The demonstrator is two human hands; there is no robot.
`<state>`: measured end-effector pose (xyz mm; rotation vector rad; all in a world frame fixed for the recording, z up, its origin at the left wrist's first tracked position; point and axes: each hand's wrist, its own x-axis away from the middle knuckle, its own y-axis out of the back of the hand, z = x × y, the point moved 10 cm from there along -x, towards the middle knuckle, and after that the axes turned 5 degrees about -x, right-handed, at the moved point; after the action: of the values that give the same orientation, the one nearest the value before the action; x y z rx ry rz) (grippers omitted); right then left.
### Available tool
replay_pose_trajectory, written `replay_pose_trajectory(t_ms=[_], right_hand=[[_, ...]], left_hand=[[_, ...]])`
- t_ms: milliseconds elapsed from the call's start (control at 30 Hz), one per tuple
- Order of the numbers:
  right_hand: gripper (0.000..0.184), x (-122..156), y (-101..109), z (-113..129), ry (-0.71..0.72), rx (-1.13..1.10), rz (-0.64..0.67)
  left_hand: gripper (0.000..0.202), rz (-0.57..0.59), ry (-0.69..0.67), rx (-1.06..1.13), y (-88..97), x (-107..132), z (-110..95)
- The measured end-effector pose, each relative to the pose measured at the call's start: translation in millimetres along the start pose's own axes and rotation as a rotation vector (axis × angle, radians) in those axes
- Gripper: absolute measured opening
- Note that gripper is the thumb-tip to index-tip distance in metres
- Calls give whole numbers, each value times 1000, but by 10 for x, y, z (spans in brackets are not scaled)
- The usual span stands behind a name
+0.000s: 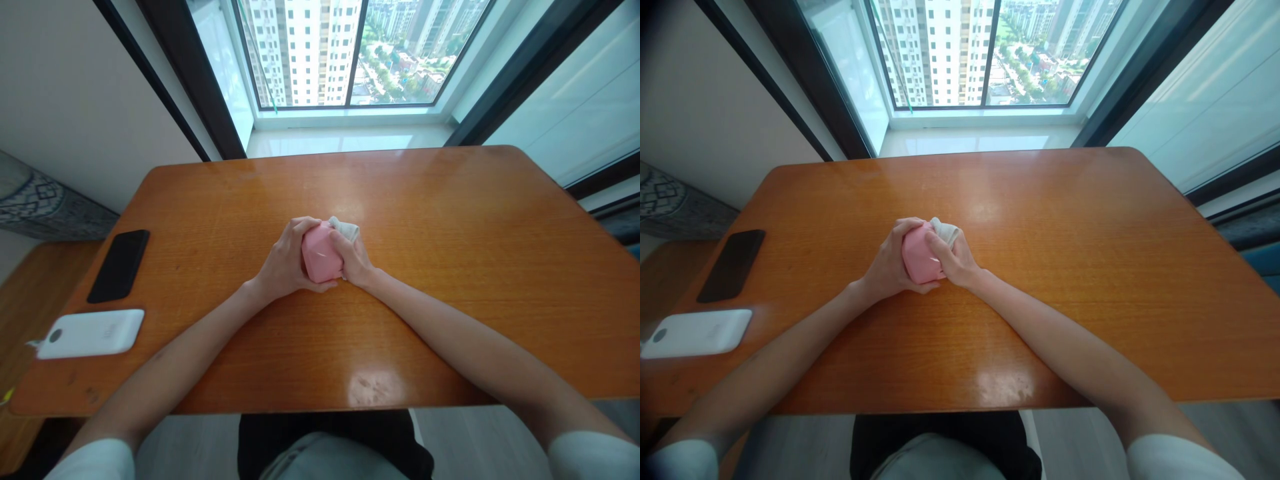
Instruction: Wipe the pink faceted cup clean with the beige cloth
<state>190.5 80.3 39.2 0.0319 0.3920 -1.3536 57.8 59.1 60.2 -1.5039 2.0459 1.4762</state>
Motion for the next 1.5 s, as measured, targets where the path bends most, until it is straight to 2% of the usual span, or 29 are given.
replay_pose_trajectory(t_ms=[233, 500, 767, 867, 1500], right_hand=[[56, 4, -9, 14, 29, 18, 17], [58, 9, -12, 19, 38, 39, 20], [55, 18, -27, -7, 25, 49, 47], [54, 17, -59, 15, 42, 59, 81], [57, 13, -89, 34, 3, 81, 73]], left_hand=[[116, 25, 35, 12, 5, -18, 7], [111, 67, 144, 49, -23, -8, 78], [99, 159, 394, 240, -150, 63, 254], [94, 176, 441, 301, -190, 97, 290], [99, 98, 298, 282, -192, 148, 296]])
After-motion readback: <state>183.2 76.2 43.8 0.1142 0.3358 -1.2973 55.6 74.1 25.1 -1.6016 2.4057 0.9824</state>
